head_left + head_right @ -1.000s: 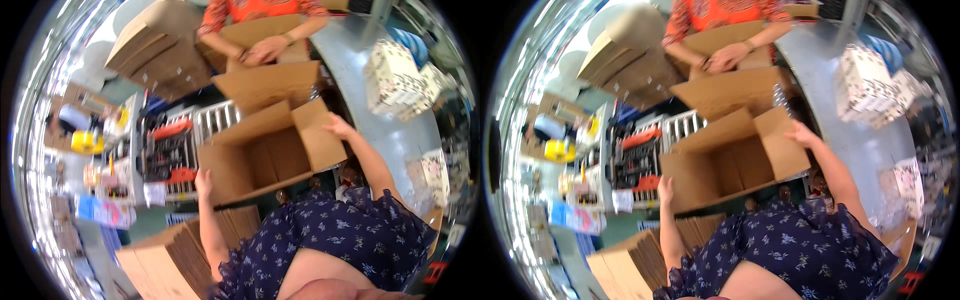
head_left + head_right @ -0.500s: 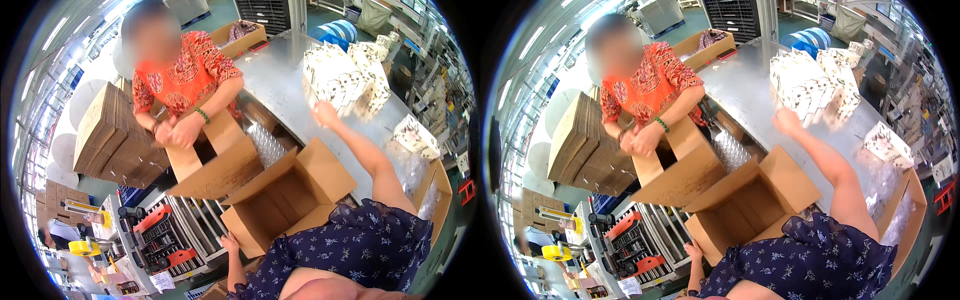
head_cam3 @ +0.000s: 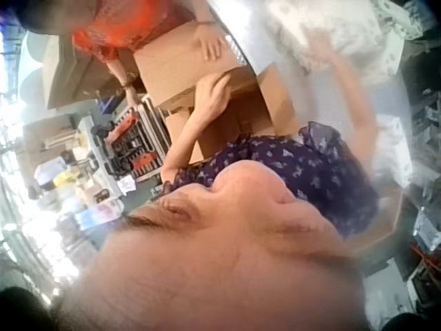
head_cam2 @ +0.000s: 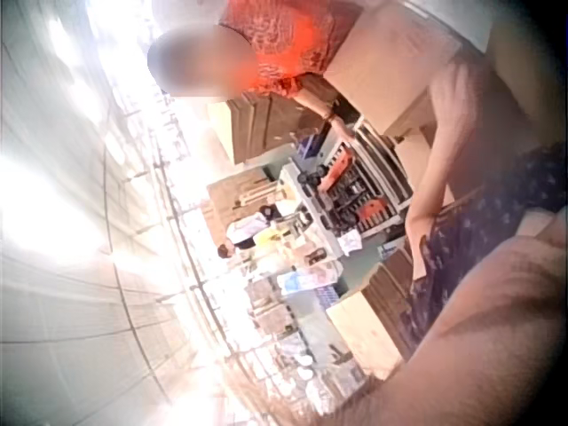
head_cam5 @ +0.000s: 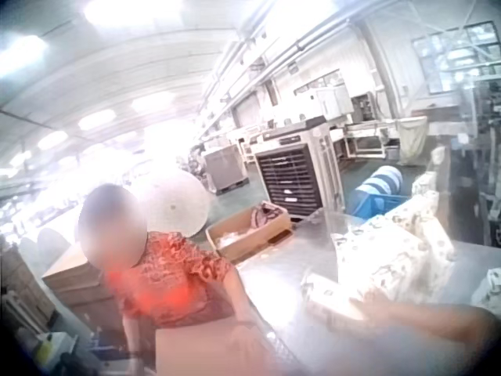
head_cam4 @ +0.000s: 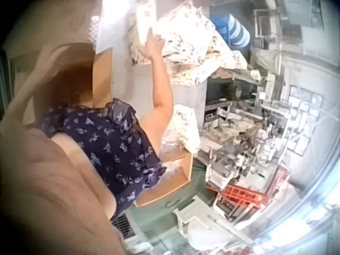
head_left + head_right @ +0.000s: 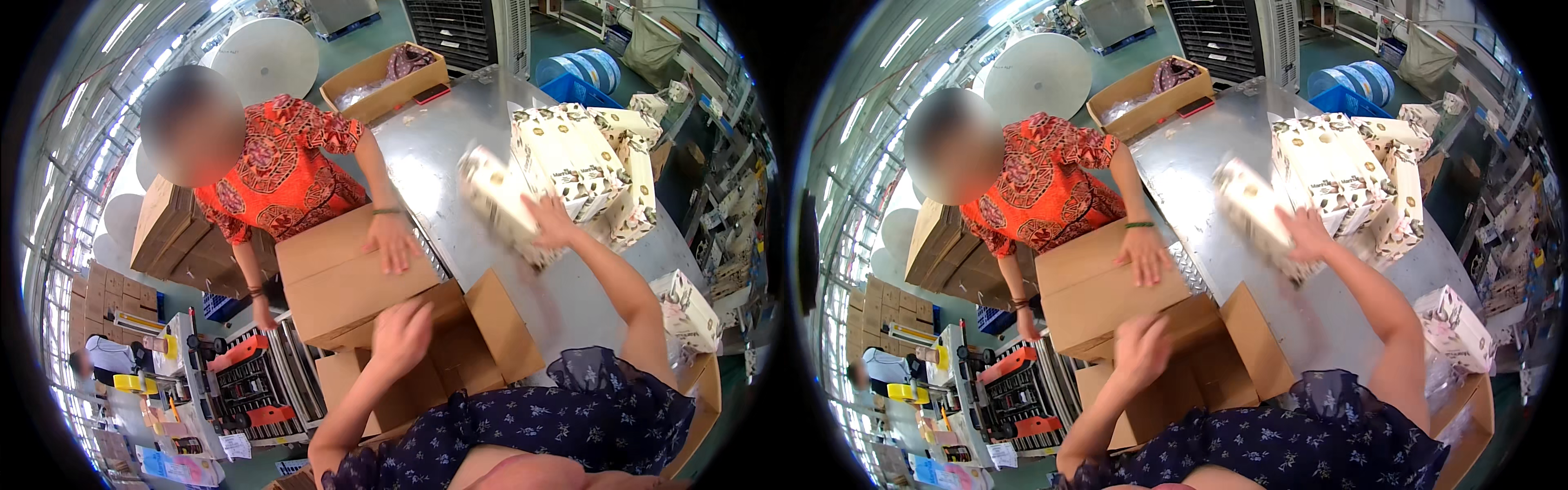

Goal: The person picks up wrapped rectangular items from a table, places them inside cardboard boxes, and then moves the loaded boxes onto a conveyor belt system.

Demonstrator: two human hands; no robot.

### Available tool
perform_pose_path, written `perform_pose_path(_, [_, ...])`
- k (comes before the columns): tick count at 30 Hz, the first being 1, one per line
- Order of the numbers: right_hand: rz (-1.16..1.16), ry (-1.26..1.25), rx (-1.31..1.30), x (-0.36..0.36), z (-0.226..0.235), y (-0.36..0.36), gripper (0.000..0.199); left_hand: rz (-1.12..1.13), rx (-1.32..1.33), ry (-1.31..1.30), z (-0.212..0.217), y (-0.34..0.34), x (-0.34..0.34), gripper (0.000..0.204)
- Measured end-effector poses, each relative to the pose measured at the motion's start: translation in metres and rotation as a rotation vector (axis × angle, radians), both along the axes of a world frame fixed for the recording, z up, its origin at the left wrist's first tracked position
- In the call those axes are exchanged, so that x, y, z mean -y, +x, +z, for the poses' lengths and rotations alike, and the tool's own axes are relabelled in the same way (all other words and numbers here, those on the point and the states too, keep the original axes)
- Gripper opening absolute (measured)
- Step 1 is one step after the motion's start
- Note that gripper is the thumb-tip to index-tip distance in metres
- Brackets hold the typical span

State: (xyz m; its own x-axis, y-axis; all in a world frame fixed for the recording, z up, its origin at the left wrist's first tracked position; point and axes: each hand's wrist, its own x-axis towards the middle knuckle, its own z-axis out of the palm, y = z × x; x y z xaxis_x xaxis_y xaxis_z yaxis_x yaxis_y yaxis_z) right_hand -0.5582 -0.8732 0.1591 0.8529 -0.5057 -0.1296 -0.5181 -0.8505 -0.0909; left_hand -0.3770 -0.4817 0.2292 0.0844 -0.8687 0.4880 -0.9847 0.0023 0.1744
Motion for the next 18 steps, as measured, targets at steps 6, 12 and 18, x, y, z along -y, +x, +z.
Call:
perform_pose_path(6, [-0.001, 0.127, 0.294, 0.061, 0.01, -0.025, 0.093, -0.205, 0.171, 0.127, -0.046, -0.054, 0.215, 0.092])
perform_pose_path(12, [-0.566, -0.352, 0.297, 0.157, -0.051, 0.016, 0.093, -0.345, 0.177, 0.443, -0.066, -0.066, 0.273, 0.051])
perform_pose_path(18, [-0.091, -0.313, 0.255, 0.136, -0.078, -0.013, 0.114, -0.116, 0.228, -0.141, 0.011, -0.017, 0.19, 0.043])
